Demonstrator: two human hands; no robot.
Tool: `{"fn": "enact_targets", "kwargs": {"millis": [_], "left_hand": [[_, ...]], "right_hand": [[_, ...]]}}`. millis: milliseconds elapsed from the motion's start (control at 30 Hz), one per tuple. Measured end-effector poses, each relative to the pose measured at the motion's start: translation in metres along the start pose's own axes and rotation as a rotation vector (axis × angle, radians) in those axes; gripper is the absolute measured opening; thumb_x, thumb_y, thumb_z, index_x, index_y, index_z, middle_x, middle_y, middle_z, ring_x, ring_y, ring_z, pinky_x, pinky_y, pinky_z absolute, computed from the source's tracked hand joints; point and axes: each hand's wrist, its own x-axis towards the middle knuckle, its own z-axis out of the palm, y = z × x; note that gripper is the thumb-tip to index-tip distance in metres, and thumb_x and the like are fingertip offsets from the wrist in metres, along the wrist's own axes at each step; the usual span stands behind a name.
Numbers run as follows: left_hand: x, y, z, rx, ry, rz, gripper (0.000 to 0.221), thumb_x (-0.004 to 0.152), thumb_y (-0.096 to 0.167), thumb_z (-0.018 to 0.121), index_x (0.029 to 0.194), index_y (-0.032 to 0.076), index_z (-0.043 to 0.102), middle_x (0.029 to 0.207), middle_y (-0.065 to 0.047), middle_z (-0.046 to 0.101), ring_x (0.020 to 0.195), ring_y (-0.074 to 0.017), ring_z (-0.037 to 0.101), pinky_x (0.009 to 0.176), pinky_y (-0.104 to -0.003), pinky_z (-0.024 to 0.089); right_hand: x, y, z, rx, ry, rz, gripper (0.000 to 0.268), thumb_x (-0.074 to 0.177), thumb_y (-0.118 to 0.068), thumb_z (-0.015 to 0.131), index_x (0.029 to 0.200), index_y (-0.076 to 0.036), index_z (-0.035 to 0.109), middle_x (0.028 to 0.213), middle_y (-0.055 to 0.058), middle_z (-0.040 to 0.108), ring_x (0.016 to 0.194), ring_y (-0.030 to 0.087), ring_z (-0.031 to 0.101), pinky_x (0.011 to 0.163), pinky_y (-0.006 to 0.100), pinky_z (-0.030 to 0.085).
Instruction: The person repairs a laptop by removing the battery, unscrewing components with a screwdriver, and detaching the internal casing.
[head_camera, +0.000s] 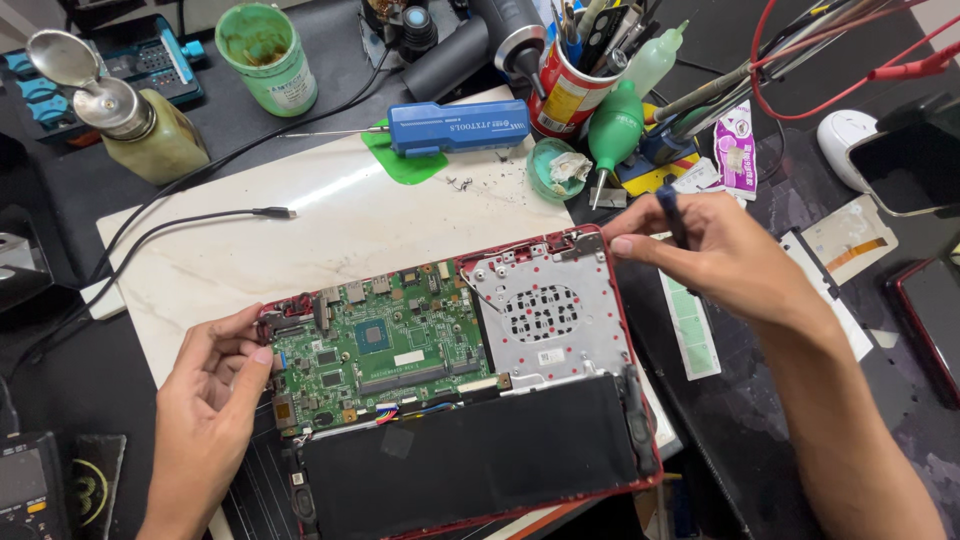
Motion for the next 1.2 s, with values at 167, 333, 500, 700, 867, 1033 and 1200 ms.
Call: {"fn": "enact_targets", "kwargs": {"millis": [167, 333, 500, 700, 867, 1033, 1200], "left_hand": [[-0.003, -0.001, 0.0, -0.029, 0.034, 0.023, 0.037, 0.099, 0.001, 0.058, 0.135, -0.008, 0.057, 0.104, -0.006, 0.059, 0.092, -0.0075, 0.054, 0.08, -0.021, 0.047], [-0.003, -0.005, 0.0, 0.026, 0.059, 0.1, 0.036, 0.098, 0.001, 0.061, 0.132, -0.009, 0.055, 0.107, -0.006, 0.059, 0.094, -0.0078, 0.053, 0.081, -0.021, 0.047], [-0.001, -0.004, -0.001, 0.186, 0.076, 0.189, 0.038, 0.094, 0.001, 0.065, 0.129, -0.011, 0.056, 0.113, -0.008, 0.056, 0.092, -0.01, 0.053, 0.081, -0.024, 0.047], [-0.001, -0.001, -0.002, 0.398, 0.075, 0.158, 0.045, 0.092, 0.01, 0.071, 0.13, -0.009, 0.057, 0.107, -0.01, 0.051, 0.085, -0.0131, 0.052, 0.074, -0.026, 0.048], [0.002, 0.023, -0.003, 0.608, -0.021, 0.08, 0.061, 0.087, 0.025, 0.072, 0.137, -0.005, 0.053, 0.111, -0.015, 0.05, 0.089, -0.0221, 0.056, 0.076, -0.034, 0.051], [-0.005, 0.059, 0.014, 0.796, -0.038, 0.343, 0.068, 0.088, 0.031, 0.073, 0.142, -0.004, 0.051, 0.125, -0.025, 0.048, 0.117, -0.0398, 0.05, 0.095, -0.047, 0.044], [-0.003, 0.09, 0.055, 0.67, -0.149, 0.448, 0.053, 0.089, 0.03, 0.071, 0.135, 0.004, 0.061, 0.127, -0.021, 0.054, 0.119, -0.0375, 0.053, 0.099, -0.046, 0.044]], "right_hand": [[0.01, 0.013, 0.01, -0.041, -0.014, 0.064, 0.024, 0.095, -0.016, 0.069, 0.111, 0.001, 0.075, 0.096, 0.005, 0.076, 0.091, 0.009, 0.068, 0.082, 0.025, 0.053], [0.02, 0.024, 0.023, 0.027, -0.062, 0.018, 0.027, 0.097, -0.011, 0.063, 0.119, 0.002, 0.072, 0.105, 0.005, 0.077, 0.099, 0.01, 0.068, 0.09, 0.026, 0.053], [0.025, 0.03, 0.031, 0.054, -0.048, 0.058, 0.028, 0.095, -0.009, 0.063, 0.119, 0.002, 0.072, 0.107, 0.005, 0.078, 0.103, 0.01, 0.07, 0.093, 0.026, 0.053], [0.029, 0.036, 0.036, -0.05, -0.025, 0.039, 0.029, 0.096, -0.015, 0.067, 0.12, 0.001, 0.074, 0.104, 0.006, 0.076, 0.097, 0.009, 0.066, 0.087, 0.026, 0.052], [0.017, 0.016, 0.034, -0.291, 0.025, 0.056, 0.033, 0.095, -0.023, 0.07, 0.121, -0.005, 0.074, 0.09, 0.003, 0.071, 0.082, 0.009, 0.061, 0.073, 0.028, 0.05], [-0.01, -0.019, 0.024, -0.203, 0.147, -0.083, 0.029, 0.101, -0.017, 0.062, 0.125, -0.002, 0.07, 0.094, -0.001, 0.062, 0.079, 0.01, 0.055, 0.07, 0.027, 0.048], [-0.041, -0.054, 0.021, -0.074, 0.307, -0.268, 0.029, 0.102, -0.004, 0.058, 0.131, 0.002, 0.063, 0.107, 0.004, 0.056, 0.096, 0.013, 0.068, 0.085, 0.025, 0.052]]}}
